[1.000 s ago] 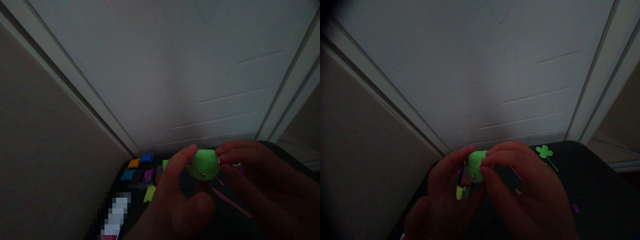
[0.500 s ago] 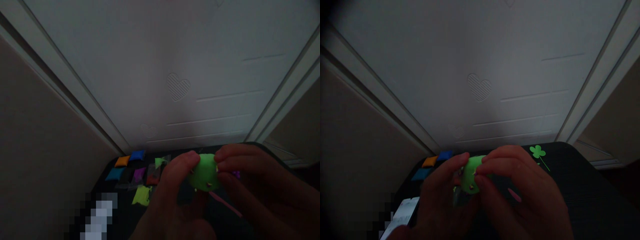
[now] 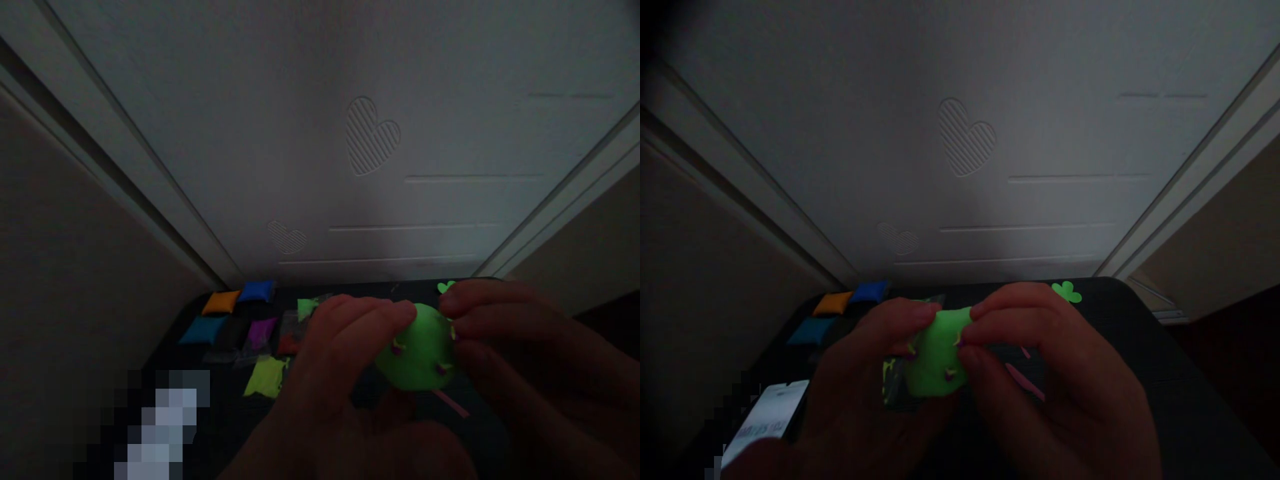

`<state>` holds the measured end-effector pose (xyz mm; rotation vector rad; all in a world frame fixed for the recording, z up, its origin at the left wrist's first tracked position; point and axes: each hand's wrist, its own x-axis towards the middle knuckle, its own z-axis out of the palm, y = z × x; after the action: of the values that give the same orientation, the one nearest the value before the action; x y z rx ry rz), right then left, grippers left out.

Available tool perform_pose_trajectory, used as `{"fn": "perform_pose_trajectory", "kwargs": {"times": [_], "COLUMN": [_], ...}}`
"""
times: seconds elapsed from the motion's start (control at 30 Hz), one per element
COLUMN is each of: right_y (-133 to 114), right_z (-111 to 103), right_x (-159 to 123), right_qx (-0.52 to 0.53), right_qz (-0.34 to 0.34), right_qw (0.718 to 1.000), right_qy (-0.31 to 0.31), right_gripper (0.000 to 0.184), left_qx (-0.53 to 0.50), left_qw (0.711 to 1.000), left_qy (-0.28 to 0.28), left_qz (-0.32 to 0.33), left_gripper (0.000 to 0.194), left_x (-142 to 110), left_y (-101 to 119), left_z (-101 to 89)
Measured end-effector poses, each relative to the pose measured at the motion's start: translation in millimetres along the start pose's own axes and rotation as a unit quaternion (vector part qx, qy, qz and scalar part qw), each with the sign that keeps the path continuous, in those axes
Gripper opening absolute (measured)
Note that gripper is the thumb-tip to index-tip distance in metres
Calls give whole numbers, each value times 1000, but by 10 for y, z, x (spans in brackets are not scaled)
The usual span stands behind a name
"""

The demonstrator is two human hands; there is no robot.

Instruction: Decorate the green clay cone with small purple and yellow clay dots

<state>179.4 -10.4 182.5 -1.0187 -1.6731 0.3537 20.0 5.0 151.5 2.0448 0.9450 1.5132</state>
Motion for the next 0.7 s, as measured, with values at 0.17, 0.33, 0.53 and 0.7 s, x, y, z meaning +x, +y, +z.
{"fn": "perform_pose_trajectory", "kwargs": {"times": [0.17,0.33,0.53,0.7], "right_y": [5,2,3,10], "right_z": [-27,-33,-51,-62], "right_x": [-17,-16,-12,5], "right_qx": [14,36,53,51], "right_qz": [35,84,92,98], "right_qw": [999,996,994,993], "right_qy": [-4,-15,-31,-42], "right_gripper": [16,9,8,8], "left_qx": [-104,-158,-186,-74], "left_qw": [992,984,976,994], "left_qy": [-41,-31,17,-32], "left_qz": [-61,-69,-108,-70], "left_gripper": [47,44,42,51], "left_x": [-23,-34,-55,-78], "left_y": [63,114,103,49], "left_z": [-33,-19,57,27]}}
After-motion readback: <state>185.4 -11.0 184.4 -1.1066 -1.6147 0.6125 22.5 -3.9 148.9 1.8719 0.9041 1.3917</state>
